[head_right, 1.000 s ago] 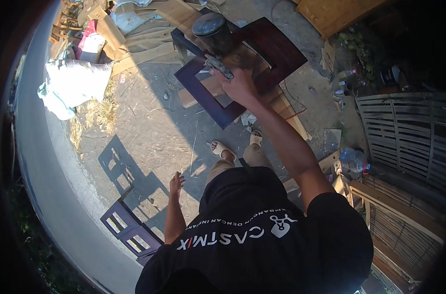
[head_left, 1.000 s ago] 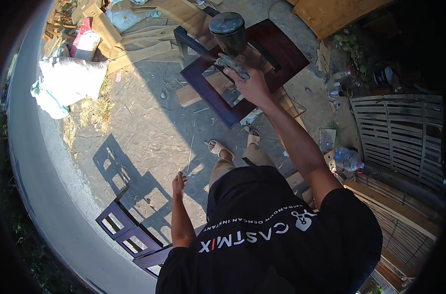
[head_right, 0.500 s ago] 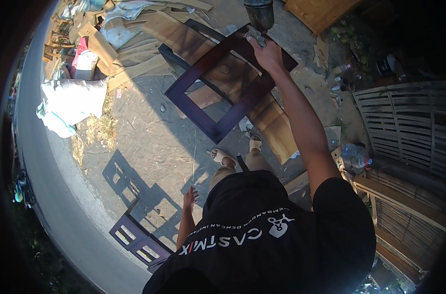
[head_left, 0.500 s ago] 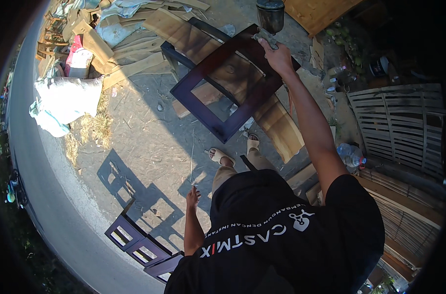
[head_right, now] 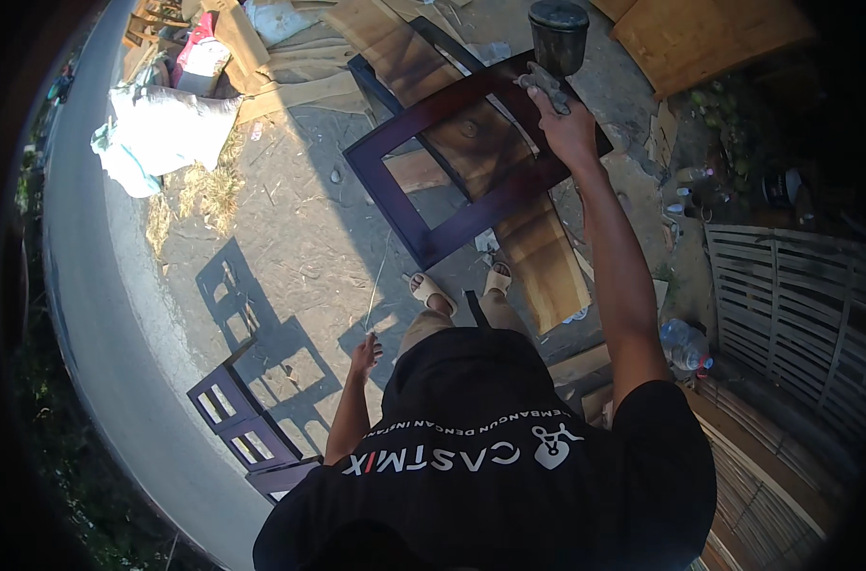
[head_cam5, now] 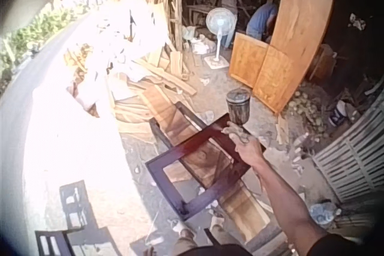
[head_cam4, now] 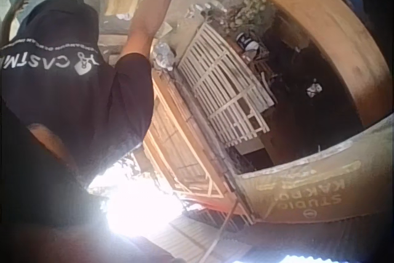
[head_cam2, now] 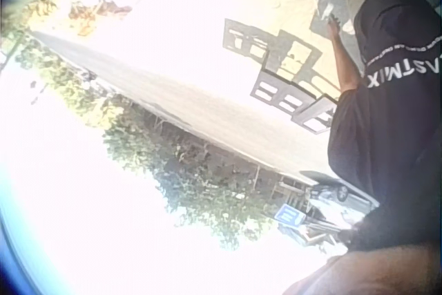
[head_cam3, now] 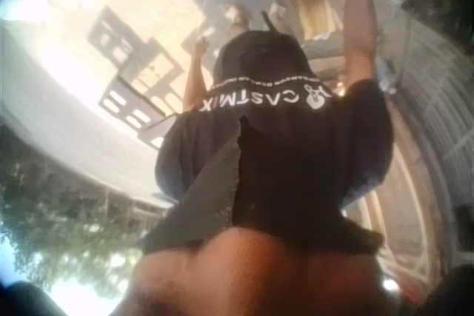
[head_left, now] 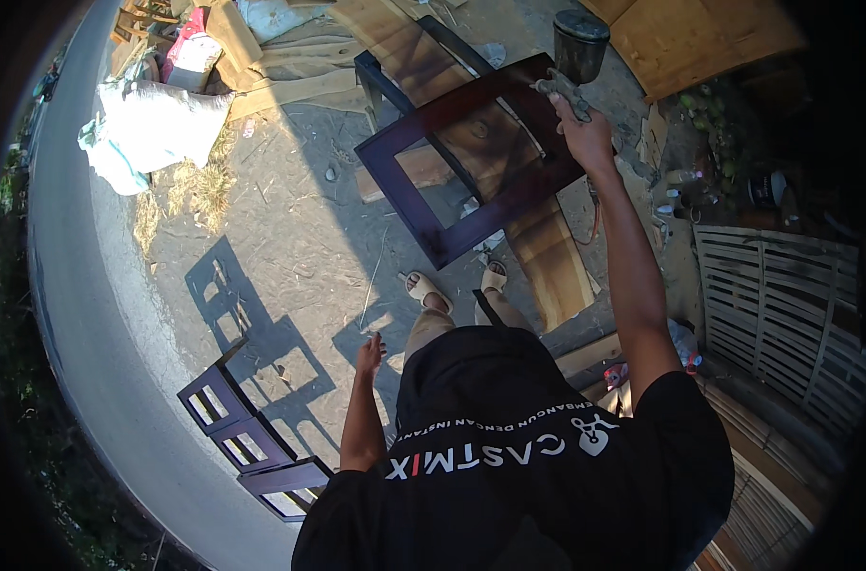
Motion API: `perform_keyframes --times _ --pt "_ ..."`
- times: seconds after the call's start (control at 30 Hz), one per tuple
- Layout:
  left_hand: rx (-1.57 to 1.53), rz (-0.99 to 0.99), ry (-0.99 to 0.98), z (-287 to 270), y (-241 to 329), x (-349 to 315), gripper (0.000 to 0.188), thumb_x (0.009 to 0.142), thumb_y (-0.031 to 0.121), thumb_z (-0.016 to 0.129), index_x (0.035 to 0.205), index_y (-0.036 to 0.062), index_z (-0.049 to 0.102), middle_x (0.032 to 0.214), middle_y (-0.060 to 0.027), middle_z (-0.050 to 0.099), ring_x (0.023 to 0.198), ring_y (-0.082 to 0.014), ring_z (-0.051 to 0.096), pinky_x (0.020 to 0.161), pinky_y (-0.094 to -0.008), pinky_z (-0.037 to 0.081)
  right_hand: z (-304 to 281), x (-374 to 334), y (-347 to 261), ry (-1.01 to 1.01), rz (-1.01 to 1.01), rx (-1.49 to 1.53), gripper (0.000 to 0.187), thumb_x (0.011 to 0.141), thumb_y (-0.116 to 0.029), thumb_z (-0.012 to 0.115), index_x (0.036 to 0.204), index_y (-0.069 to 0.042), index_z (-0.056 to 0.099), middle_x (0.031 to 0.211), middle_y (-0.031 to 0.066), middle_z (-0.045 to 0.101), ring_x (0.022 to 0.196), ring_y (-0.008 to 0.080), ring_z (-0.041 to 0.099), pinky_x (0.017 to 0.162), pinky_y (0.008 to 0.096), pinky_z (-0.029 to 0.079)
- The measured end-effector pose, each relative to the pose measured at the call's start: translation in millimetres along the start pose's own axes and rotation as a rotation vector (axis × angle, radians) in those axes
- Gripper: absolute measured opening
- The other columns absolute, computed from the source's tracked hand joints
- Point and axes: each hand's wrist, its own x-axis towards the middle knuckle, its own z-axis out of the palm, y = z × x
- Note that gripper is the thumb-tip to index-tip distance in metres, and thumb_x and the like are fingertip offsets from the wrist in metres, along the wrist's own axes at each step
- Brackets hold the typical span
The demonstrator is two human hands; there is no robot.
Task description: The person picks up several wooden cabinet door frames and places them on a workspace, then uses a spray gun to apply a finish or paint to one of the frames while holding it in place.
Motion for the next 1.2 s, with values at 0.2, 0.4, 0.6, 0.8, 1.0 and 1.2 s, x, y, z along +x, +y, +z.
perform_keyframes --times 0.2,0.4,0.6,0.8,1.0,1.2 --pt "-0.005 0.005 -0.036 7 -3 8 0.067 0.1 0.06 0.048 0.137 0.0044 0.057 0.126 -0.0141 0.068 0.103 -0.0237 0.068 0.069 -0.0315 0.046 49 -76 -50 -0.258 -0.11 0.021 0.049 0.093 -0.049 0.071 0.101 -0.001 0.075 0.066 0.0051 0.064 0.064 0.0132 0.061 0.064 0.0326 0.049" --pt "-0.072 0.071 -0.004 7 -2 -3 0.07 0.101 0.055 0.053 0.133 -0.0075 0.058 0.112 -0.0227 0.068 0.099 -0.0295 0.068 0.086 -0.0395 0.055 94 -117 -67 -0.356 -0.348 -0.024 0.042 0.095 -0.042 0.07 0.102 -0.001 0.075 0.075 0.0146 0.07 0.068 0.0232 0.063 0.065 0.0391 0.051" --pt "-0.062 -0.008 0.005 -16 -37 -3 0.066 0.1 0.055 0.055 0.128 -0.0038 0.061 0.111 -0.0195 0.069 0.097 -0.0267 0.068 0.078 -0.0389 0.054 117 -154 -84 -0.433 -0.392 0.099 0.043 0.094 -0.042 0.072 0.1 0.0 0.075 0.066 0.0087 0.064 0.06 0.0147 0.058 0.059 0.0356 0.048" --pt "-0.041 -0.073 0.011 -35 -48 5 0.067 0.099 0.059 0.054 0.131 0.0006 0.061 0.111 -0.0153 0.07 0.091 -0.0238 0.07 0.06 -0.0347 0.046 98 -152 -68 -0.27 -0.309 -0.026 0.047 0.095 -0.045 0.069 0.105 0.0 0.074 0.071 0.015 0.068 0.064 0.0241 0.066 0.064 0.0386 0.051" --pt "-0.029 -0.042 -0.032 -43 -35 17 0.066 0.1 0.06 0.052 0.13 0.002 0.061 0.113 -0.0153 0.07 0.092 -0.0226 0.071 0.053 -0.0272 0.043 68 -94 -30 -0.003 -0.273 0.007 0.043 0.095 -0.046 0.068 0.108 -0.005 0.074 0.076 0.0144 0.071 0.07 0.0294 0.071 0.07 0.0412 0.054" --pt "0.095 -0.031 -0.044 -41 -3 13 0.064 0.102 0.058 0.05 0.131 0.002 0.06 0.116 -0.0168 0.07 0.095 -0.0243 0.071 0.052 -0.0257 0.042 23 -15 4 0.128 -0.06 -0.113 0.061 0.091 -0.062 0.062 0.107 -0.004 0.073 0.096 0.0276 0.071 0.099 0.0469 0.067 0.086 0.0515 0.054"
